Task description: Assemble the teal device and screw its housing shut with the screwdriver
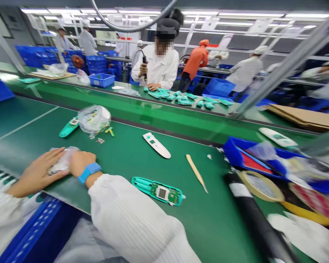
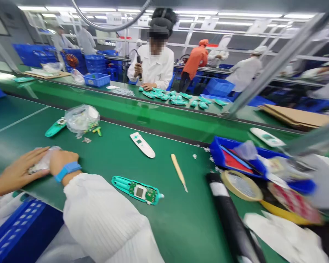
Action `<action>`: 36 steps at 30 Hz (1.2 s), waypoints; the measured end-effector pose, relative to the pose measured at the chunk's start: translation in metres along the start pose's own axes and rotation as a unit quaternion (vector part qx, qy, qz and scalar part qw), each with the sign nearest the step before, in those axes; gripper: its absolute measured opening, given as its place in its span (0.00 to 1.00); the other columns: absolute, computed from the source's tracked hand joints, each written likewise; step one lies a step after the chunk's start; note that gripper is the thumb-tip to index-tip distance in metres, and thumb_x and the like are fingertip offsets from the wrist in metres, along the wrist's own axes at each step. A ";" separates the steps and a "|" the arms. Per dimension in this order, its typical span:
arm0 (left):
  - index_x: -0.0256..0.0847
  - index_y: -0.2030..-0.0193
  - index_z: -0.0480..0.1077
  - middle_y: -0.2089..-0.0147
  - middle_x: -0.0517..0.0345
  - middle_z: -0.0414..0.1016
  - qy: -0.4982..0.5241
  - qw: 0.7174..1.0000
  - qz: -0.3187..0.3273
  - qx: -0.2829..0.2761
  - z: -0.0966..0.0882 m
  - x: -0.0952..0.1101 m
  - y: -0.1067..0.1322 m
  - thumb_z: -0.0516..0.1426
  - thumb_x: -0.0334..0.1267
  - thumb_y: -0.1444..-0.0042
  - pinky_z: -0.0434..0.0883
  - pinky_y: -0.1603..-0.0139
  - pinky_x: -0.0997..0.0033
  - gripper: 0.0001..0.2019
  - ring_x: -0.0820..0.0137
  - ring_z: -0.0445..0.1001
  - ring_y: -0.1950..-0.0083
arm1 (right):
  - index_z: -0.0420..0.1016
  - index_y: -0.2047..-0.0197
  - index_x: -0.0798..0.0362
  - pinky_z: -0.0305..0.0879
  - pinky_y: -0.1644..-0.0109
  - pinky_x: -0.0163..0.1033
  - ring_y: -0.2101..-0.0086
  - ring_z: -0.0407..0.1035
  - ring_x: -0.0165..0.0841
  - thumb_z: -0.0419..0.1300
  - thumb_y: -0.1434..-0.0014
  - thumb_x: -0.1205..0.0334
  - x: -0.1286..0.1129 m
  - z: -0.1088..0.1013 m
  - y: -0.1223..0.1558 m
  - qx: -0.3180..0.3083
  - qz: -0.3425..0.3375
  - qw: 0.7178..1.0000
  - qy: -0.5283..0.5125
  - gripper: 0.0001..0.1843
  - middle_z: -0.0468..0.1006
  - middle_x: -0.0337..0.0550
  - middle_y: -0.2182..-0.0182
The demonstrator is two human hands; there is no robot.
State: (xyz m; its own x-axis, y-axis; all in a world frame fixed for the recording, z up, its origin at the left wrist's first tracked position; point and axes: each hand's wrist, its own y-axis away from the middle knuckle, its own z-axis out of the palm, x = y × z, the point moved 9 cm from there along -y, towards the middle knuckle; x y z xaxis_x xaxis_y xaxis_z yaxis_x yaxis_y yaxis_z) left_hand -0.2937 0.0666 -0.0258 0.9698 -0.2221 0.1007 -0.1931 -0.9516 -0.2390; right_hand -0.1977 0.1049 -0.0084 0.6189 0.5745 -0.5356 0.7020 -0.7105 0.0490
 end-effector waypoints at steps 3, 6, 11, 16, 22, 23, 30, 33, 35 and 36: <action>0.38 0.41 0.54 0.38 0.49 0.54 0.003 1.000 -0.014 -0.022 -0.005 0.009 -0.004 0.45 0.64 0.51 0.54 0.39 0.57 0.38 0.59 0.51 0.37 | 0.69 0.56 0.57 0.66 0.57 0.46 0.61 0.69 0.34 0.51 0.41 0.52 0.004 -0.003 -0.004 0.007 0.021 1.000 0.022 0.18 0.74 0.45 0.61; 0.35 0.39 0.53 0.36 0.48 0.51 -0.001 0.999 -0.028 -0.037 -0.009 0.010 -0.007 0.46 0.63 0.50 0.52 0.38 0.58 0.39 0.60 0.48 0.36 | 0.69 0.57 0.56 0.65 0.56 0.47 0.60 0.69 0.35 0.52 0.41 0.52 0.004 -0.005 -0.012 0.018 0.030 0.999 0.038 0.17 0.74 0.45 0.61; 0.37 0.38 0.51 0.36 0.50 0.49 0.014 0.998 -0.045 -0.039 -0.012 0.009 -0.006 0.49 0.62 0.51 0.50 0.37 0.57 0.40 0.59 0.46 0.35 | 0.70 0.59 0.57 0.65 0.57 0.45 0.62 0.70 0.34 0.50 0.40 0.54 0.005 -0.006 -0.013 0.034 0.048 0.997 0.058 0.16 0.75 0.45 0.63; 0.38 0.38 0.51 0.36 0.51 0.50 0.032 0.998 -0.051 -0.033 -0.013 0.008 -0.006 0.50 0.63 0.52 0.49 0.37 0.57 0.40 0.59 0.46 0.35 | 0.71 0.58 0.54 0.64 0.60 0.42 0.61 0.71 0.37 0.50 0.41 0.53 0.006 -0.009 -0.011 0.049 0.051 0.995 0.073 0.16 0.77 0.48 0.62; 0.38 0.38 0.49 0.36 0.52 0.50 0.042 0.997 -0.057 -0.032 -0.014 0.008 -0.006 0.50 0.63 0.53 0.49 0.37 0.57 0.42 0.59 0.46 0.35 | 0.73 0.58 0.50 0.62 0.64 0.39 0.62 0.72 0.40 0.51 0.44 0.51 0.001 -0.011 -0.015 0.048 0.044 0.995 0.079 0.17 0.78 0.49 0.64; 0.38 0.37 0.48 0.36 0.53 0.50 0.045 0.997 -0.059 -0.030 -0.015 0.008 -0.006 0.50 0.63 0.54 0.49 0.37 0.57 0.42 0.59 0.46 0.35 | 0.73 0.57 0.49 0.62 0.64 0.39 0.62 0.72 0.40 0.51 0.44 0.52 0.001 -0.011 -0.015 0.049 0.043 0.995 0.080 0.16 0.78 0.49 0.64; 0.39 0.37 0.48 0.36 0.54 0.50 0.063 0.995 -0.077 -0.023 -0.019 0.009 -0.005 0.51 0.64 0.54 0.49 0.37 0.58 0.42 0.59 0.46 0.35 | 0.71 0.53 0.47 0.61 0.64 0.39 0.62 0.71 0.39 0.48 0.42 0.56 0.002 -0.011 -0.013 0.052 0.037 0.994 0.083 0.17 0.78 0.47 0.63; 0.39 0.37 0.48 0.36 0.53 0.50 0.063 0.995 -0.077 -0.028 -0.017 0.007 -0.005 0.51 0.64 0.55 0.49 0.36 0.59 0.43 0.59 0.46 0.35 | 0.71 0.53 0.44 0.61 0.64 0.38 0.62 0.71 0.39 0.49 0.44 0.55 0.001 -0.011 -0.015 0.049 0.027 0.995 0.084 0.17 0.77 0.46 0.62; 0.38 0.37 0.47 0.36 0.53 0.50 0.063 0.994 -0.077 -0.032 -0.015 0.006 -0.005 0.51 0.64 0.55 0.48 0.36 0.59 0.44 0.59 0.46 0.35 | 0.71 0.53 0.44 0.61 0.64 0.39 0.62 0.71 0.39 0.50 0.44 0.55 0.000 -0.011 -0.015 0.050 0.024 0.995 0.083 0.17 0.78 0.46 0.63; 0.38 0.37 0.47 0.36 0.53 0.50 0.063 0.994 -0.078 -0.033 -0.015 0.005 -0.005 0.51 0.64 0.55 0.48 0.36 0.59 0.44 0.59 0.46 0.35 | 0.71 0.54 0.44 0.61 0.64 0.39 0.62 0.71 0.40 0.50 0.44 0.55 0.000 -0.011 -0.016 0.051 0.024 0.995 0.082 0.17 0.78 0.46 0.63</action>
State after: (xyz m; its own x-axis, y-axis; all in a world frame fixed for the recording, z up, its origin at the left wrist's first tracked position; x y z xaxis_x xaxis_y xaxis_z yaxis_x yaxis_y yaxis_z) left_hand -0.2898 0.0669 -0.0095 0.9630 -0.0917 0.2533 -0.0551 -0.9874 -0.1483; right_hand -0.2046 0.1206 0.0000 0.7056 0.5919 -0.3896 0.6362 -0.7713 -0.0196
